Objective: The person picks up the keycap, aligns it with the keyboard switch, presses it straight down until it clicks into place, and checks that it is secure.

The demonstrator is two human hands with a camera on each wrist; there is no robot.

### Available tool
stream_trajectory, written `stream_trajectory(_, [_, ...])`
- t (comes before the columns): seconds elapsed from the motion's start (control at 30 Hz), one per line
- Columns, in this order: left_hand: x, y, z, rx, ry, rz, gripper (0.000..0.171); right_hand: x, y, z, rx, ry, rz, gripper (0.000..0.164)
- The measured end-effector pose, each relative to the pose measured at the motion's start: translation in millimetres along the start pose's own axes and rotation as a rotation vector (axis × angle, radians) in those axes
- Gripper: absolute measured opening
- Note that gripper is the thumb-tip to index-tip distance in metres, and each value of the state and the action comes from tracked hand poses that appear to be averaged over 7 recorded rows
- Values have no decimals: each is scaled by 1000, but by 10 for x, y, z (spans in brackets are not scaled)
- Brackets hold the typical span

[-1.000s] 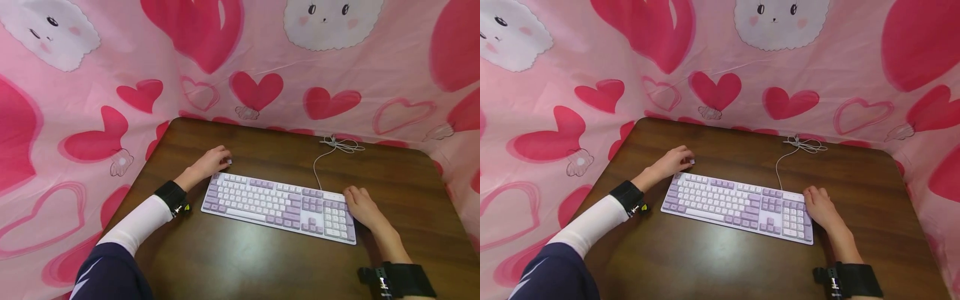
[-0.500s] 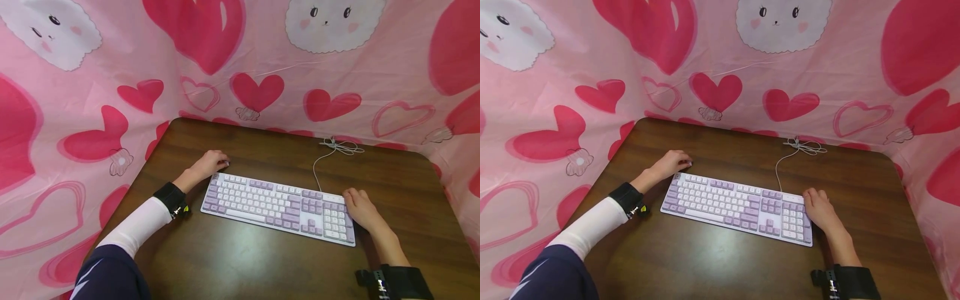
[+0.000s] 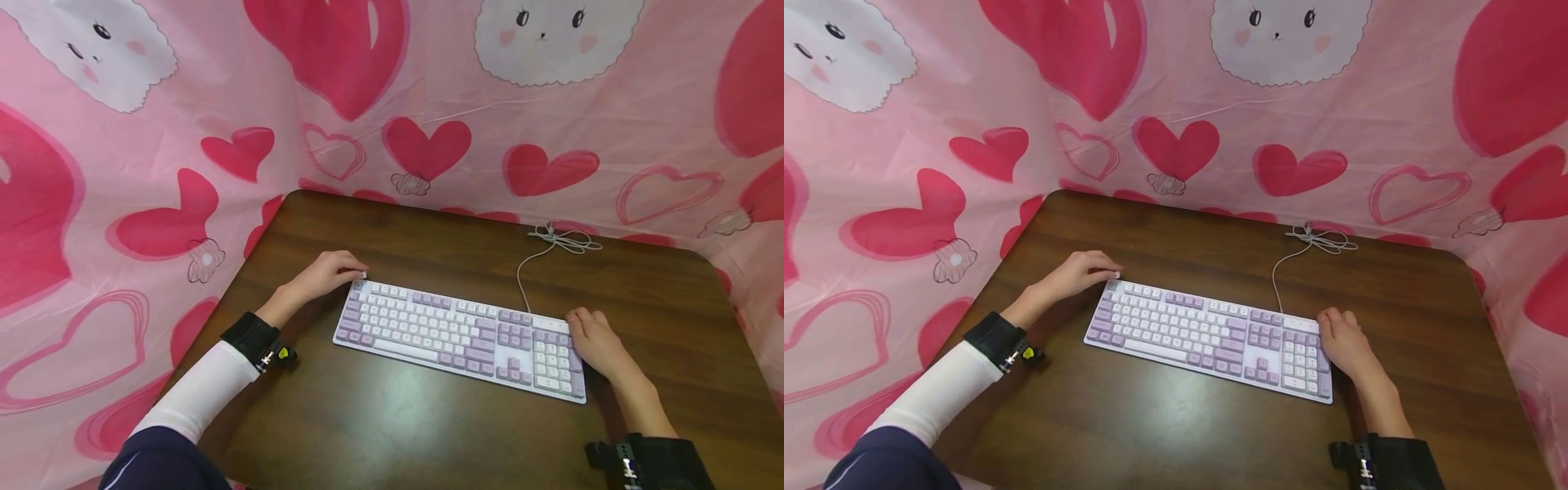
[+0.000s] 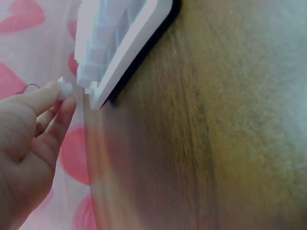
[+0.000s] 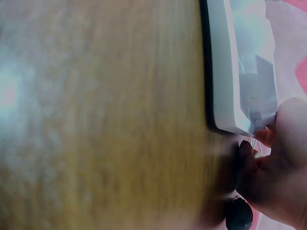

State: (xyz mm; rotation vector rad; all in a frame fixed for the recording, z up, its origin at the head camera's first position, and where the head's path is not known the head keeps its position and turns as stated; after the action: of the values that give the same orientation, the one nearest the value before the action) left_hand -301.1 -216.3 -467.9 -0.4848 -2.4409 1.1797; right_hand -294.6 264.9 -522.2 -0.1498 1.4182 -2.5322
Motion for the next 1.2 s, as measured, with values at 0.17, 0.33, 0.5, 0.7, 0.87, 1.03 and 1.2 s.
stream_trajectory(0.17, [27, 4, 58, -47, -35, 40, 26, 27, -53, -20, 5, 4, -7, 38])
stream_trajectory(0.33, [72, 34, 109, -61, -21, 72, 27, 47, -89, -44, 12, 10, -12, 38])
stream_trajectory(0.5, [144, 41, 148, -85, -14, 59, 26, 57, -159, -48, 9, 3, -40, 37])
stream_trajectory(0.7, [117, 121, 121, -70, -8, 27, 24, -8, -202, -88, -8, 26, -32, 38])
stream_trajectory(0.87, [-54, 196, 78, -18, 20, -13, 25, -67, -142, -93, -8, 41, -14, 37])
stream_trajectory(1.03, [-231, 199, 85, 1, 19, -36, 27, -75, -32, -38, 5, 37, -15, 33])
stream_trajectory(1.2, [-251, 171, 69, 55, 21, -32, 30, -54, -12, -3, 1, 31, -28, 30])
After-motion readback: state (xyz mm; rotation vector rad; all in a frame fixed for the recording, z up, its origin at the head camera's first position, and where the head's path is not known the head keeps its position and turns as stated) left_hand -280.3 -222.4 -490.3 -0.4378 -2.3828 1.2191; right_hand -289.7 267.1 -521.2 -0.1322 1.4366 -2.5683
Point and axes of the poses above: each hand's wrist, its own x-axis towards the middle knuckle, its own y-axis out of the palm, z = x × y, the point moved 10 cm from there along x, towards the middle knuckle, and after that the axes turned 2 degrees about x, right-handed, at the moved point
